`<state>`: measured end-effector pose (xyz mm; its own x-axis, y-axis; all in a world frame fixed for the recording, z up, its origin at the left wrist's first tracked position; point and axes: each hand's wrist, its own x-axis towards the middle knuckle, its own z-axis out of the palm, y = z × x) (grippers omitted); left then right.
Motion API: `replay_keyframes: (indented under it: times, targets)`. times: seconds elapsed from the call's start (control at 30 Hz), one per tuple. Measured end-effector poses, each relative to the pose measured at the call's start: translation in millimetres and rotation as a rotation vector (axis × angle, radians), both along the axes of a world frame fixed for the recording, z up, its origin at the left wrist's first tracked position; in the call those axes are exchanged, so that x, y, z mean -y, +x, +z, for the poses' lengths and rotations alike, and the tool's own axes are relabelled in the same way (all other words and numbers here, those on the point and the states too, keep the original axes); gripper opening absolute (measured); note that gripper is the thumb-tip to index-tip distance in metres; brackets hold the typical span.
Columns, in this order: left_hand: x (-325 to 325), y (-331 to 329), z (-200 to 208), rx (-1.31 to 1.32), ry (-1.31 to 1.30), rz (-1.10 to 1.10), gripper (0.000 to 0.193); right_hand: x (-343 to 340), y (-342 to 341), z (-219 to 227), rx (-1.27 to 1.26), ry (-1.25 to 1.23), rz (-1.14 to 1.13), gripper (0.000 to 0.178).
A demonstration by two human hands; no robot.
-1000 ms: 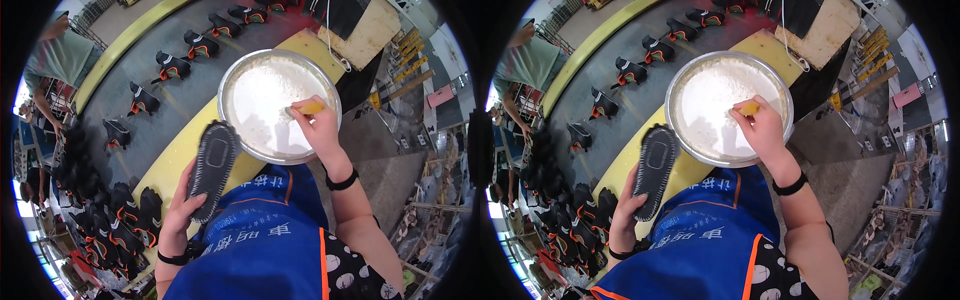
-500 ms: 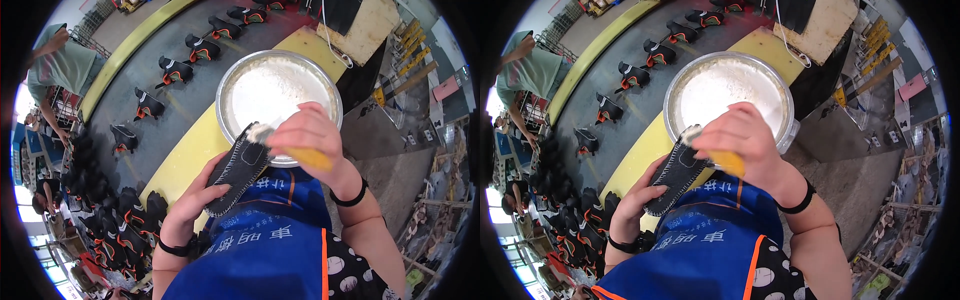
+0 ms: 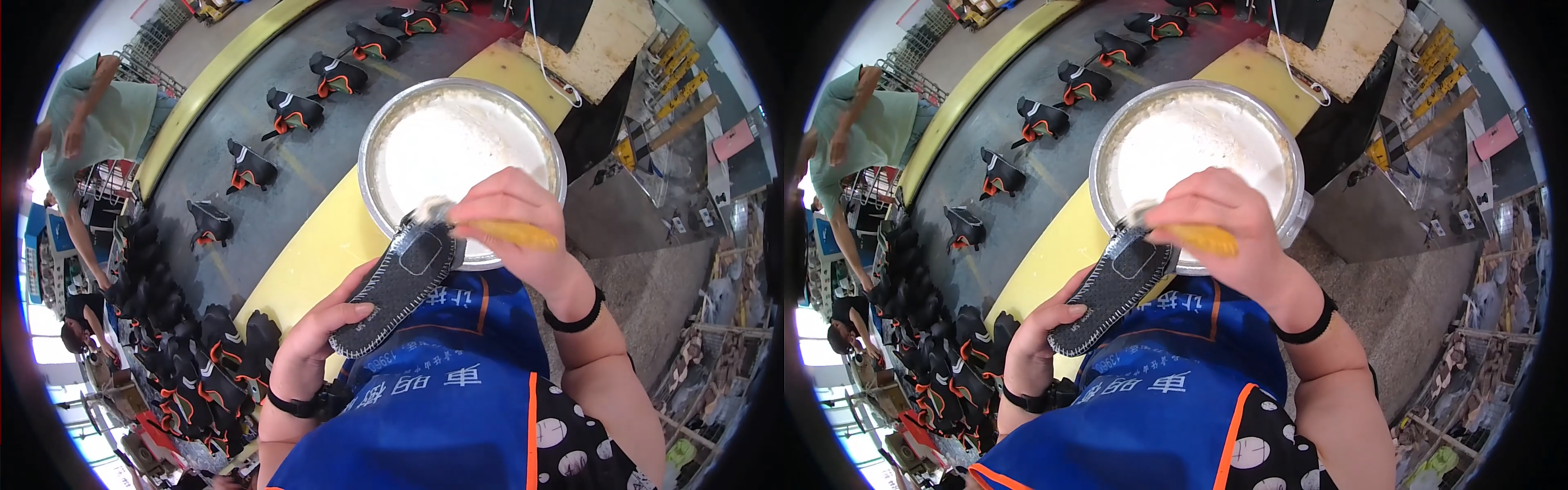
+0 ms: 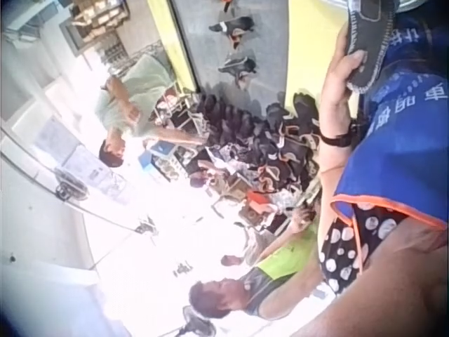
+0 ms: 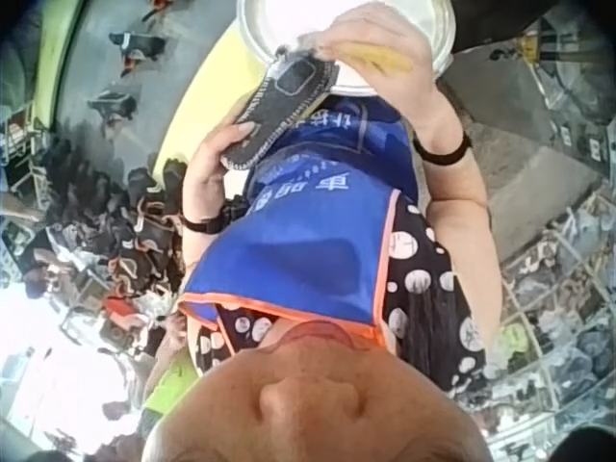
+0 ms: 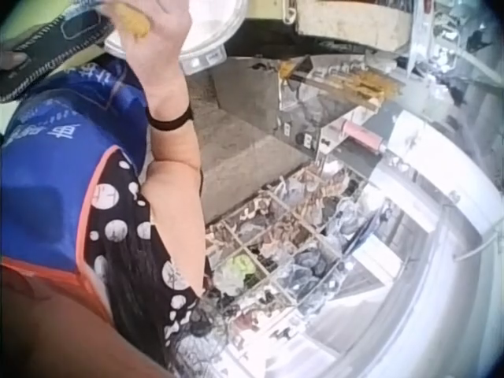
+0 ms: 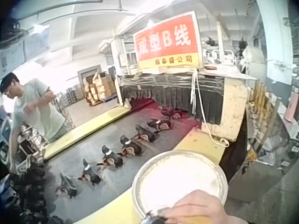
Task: The recorder is using a brush to apply white adhesive to the bottom of shoe components before placing them on a conveyor belt.
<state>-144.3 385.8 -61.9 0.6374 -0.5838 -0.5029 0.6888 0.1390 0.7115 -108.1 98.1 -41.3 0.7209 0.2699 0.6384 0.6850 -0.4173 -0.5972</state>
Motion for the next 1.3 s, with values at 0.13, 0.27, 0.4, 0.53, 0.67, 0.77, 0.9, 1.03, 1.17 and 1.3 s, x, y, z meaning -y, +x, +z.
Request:
replay_keyframes:
  times: [0.13, 0.27, 0.4, 0.53, 0.67, 0.77, 0.9, 1.03, 1.17, 1.3]
  targets:
    - [2.1, -2.9, -0.2, -0.006, -0.068, -0.005, 0.084, -12.6, -0.6, -2.9, -0.018, 0.087, 0.105, 0.013]
    - [-2.3, -4.6, -4.9, 0.061, -0.075, 0.017, 0.086, -3.4, 0.4, -14.6, -0.145, 0.086, -0.108, 0.006]
    - [0.6, -8.7, -12.0, 0.205, 0.015, 0.026, 0.087, -12.0, -4.2, -11.8, -0.113, 0.147, -0.179, 0.006]
    - [3.4, -13.3, -19.6, 0.318, 0.085, 0.057, 0.091, -24.1, -10.0, -20.4, -0.117, 0.220, -0.156, 0.008]
    - [4.3, -17.1, -21.6, 0.455, 0.147, 0.136, 0.088, -24.1, -15.6, -18.5, -0.287, 0.130, -0.342, 0.011]
    - [5.9, -18.5, -25.6, 0.508, 0.172, 0.156, 0.088, -32.7, -12.1, -19.3, -0.234, 0.254, -0.302, 0.014]
    - [7.6, -19.9, -32.1, 0.551, 0.164, 0.186, 0.088, -38.3, -17.4, -19.4, -0.319, 0.294, -0.307, 0.015]
    - [13.5, -19.6, -30.6, 0.447, 0.102, 0.309, 0.088, -45.3, -31.3, -26.6, -0.176, 0.235, -0.256, 0.015]
    - [10.1, -21.9, -37.6, 0.471, 0.133, 0.324, 0.089, -48.7, -39.5, -15.4, -0.332, 0.275, -0.182, 0.017]
    - [5.4, -24.1, -39.0, 0.547, 0.164, 0.260, 0.089, -39.7, -15.5, -19.3, -0.403, 0.236, -0.208, 0.018]
